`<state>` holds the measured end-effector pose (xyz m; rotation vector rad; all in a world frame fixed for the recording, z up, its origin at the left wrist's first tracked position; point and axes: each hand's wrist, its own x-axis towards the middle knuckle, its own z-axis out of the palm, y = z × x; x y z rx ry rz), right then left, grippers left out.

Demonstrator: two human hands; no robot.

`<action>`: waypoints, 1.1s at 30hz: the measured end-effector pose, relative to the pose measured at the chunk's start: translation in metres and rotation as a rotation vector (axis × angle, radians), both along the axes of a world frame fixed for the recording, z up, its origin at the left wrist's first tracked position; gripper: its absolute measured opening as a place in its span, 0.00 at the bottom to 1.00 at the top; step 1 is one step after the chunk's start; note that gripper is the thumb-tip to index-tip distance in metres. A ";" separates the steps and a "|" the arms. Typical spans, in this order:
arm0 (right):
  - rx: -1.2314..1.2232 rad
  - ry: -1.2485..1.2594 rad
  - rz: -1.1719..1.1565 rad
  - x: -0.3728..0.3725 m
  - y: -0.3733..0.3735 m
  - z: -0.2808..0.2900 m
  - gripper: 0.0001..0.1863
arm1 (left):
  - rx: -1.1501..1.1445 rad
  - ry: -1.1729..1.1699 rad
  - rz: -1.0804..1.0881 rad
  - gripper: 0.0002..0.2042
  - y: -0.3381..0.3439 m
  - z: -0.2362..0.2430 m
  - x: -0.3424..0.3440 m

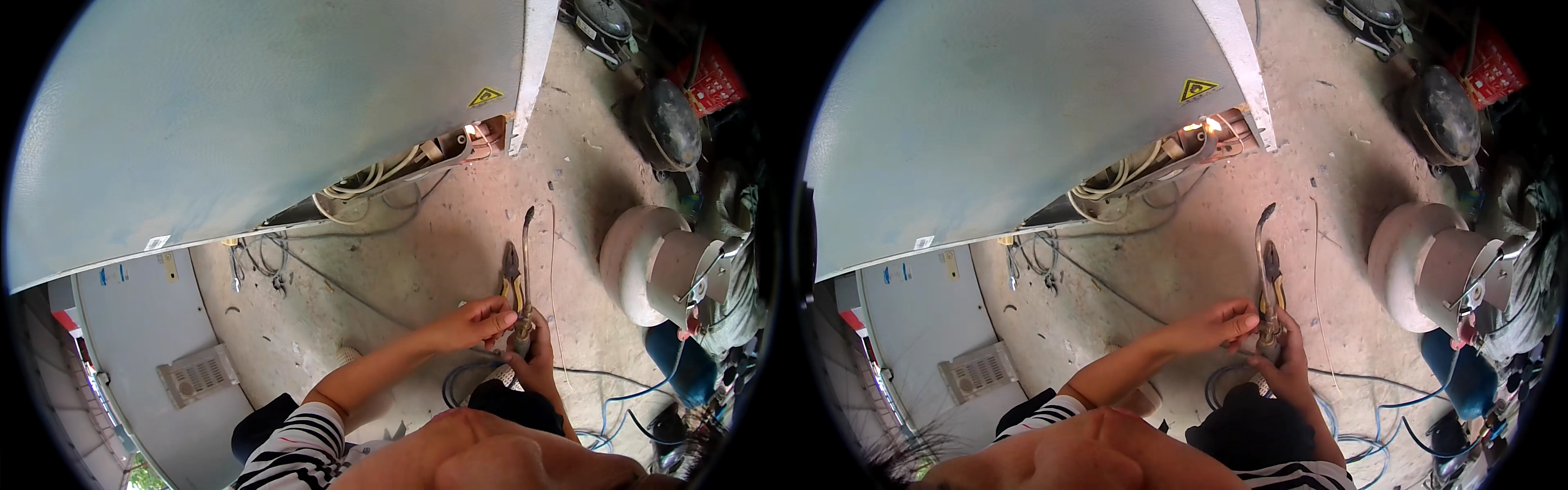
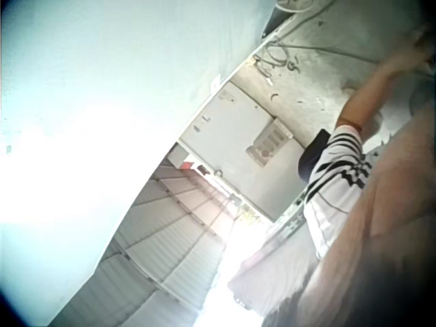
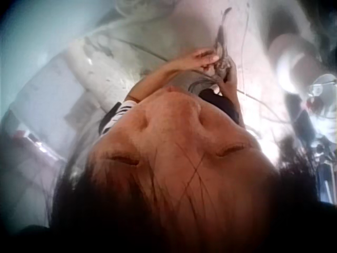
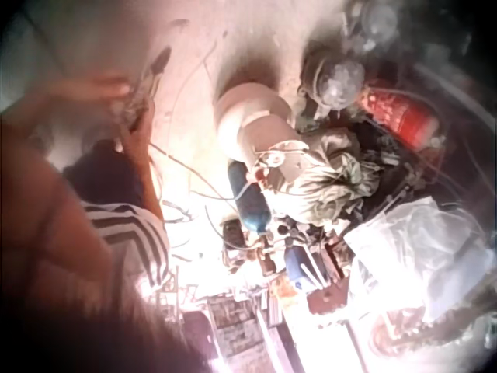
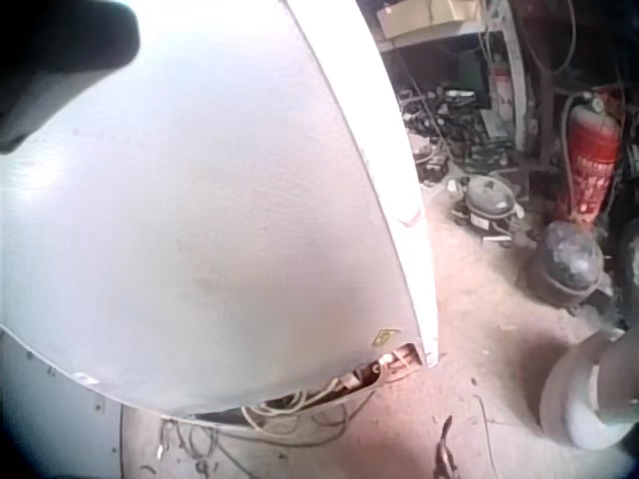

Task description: The person holds a metal rod and uses a blowtorch to heat a copper pipe on an appliance while holding a lighter.

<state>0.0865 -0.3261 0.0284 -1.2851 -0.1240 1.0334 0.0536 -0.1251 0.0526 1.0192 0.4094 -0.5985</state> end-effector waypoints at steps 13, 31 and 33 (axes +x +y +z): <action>0.121 -0.129 -0.178 -0.017 -0.009 -0.004 0.22 | -0.127 0.125 -0.119 0.17 0.001 0.003 0.005; -0.011 0.188 -0.219 -0.010 -0.047 -0.014 0.23 | 0.333 -0.358 -0.251 0.12 -0.033 -0.001 0.012; -0.018 0.193 -0.229 -0.013 -0.047 -0.008 0.24 | 0.355 -0.400 -0.235 0.12 -0.035 0.006 0.013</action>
